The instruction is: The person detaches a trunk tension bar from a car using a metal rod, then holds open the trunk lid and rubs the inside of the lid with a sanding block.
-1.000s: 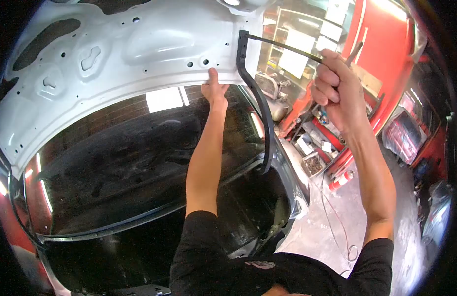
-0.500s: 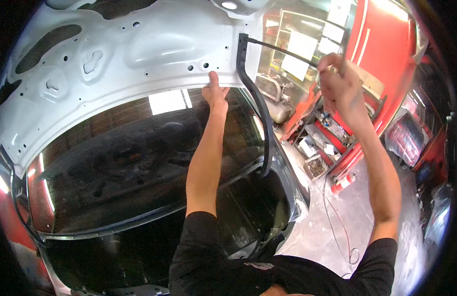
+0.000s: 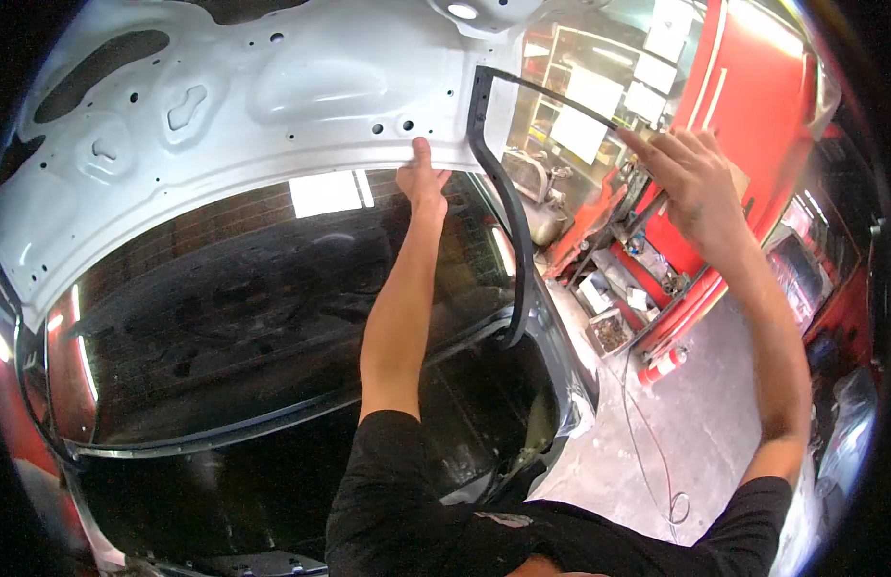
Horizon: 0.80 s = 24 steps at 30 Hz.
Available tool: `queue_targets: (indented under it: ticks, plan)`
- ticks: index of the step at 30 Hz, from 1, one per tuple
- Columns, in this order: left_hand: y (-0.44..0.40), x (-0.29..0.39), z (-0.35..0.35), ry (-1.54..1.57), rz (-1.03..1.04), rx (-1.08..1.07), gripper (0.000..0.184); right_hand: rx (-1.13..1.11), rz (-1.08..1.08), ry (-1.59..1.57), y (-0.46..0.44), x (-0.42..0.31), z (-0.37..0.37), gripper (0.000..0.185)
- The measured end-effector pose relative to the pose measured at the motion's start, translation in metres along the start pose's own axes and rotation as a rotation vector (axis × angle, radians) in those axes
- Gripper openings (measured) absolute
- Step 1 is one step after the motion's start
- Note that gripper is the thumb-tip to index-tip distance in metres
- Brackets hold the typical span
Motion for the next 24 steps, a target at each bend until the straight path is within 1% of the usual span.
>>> queue_targets:
  ticks: [3,6,9,12,15,18,21,24]
  plan:
    - [0.014,0.014,0.009,-0.009,0.006,-0.048,0.066,0.01,0.295,-0.63,0.022,0.012,0.018,0.05]
    - [0.008,0.008,0.005,-0.016,-0.021,0.012,0.065,0.204,0.421,-0.784,0.032,0.012,0.038,0.042]
    - [0.015,0.015,0.01,-0.009,0.032,-0.052,0.064,0.083,0.618,-0.957,0.036,0.012,0.044,0.038]
    - [0.014,0.013,0.007,-0.02,0.006,-0.003,0.062,0.066,0.677,-1.03,0.037,0.012,0.053,0.042]
    - [0.017,0.015,0.009,-0.028,0.003,-0.006,0.061,0.077,0.71,-1.067,0.034,0.011,0.053,0.044]
    - [0.011,0.011,0.005,-0.033,-0.013,0.015,0.061,0.082,0.718,-1.138,0.032,0.009,0.055,0.042]
    - [0.012,0.012,0.006,-0.024,-0.012,-0.002,0.061,0.083,0.782,-1.268,0.03,0.005,0.054,0.039]
    - [0.014,0.013,0.007,-0.027,-0.007,0.0,0.061,0.159,0.855,-1.581,0.032,0.009,0.066,0.04]
Point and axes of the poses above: each hand's wrist, its own y-axis away from the middle knuckle, its own z-axis out of the palm, x = y × z, the point moved 7 cm from there along -y, towards the middle knuckle, and after that the axes turned 5 degrees about -x, right-handed, at the moved point
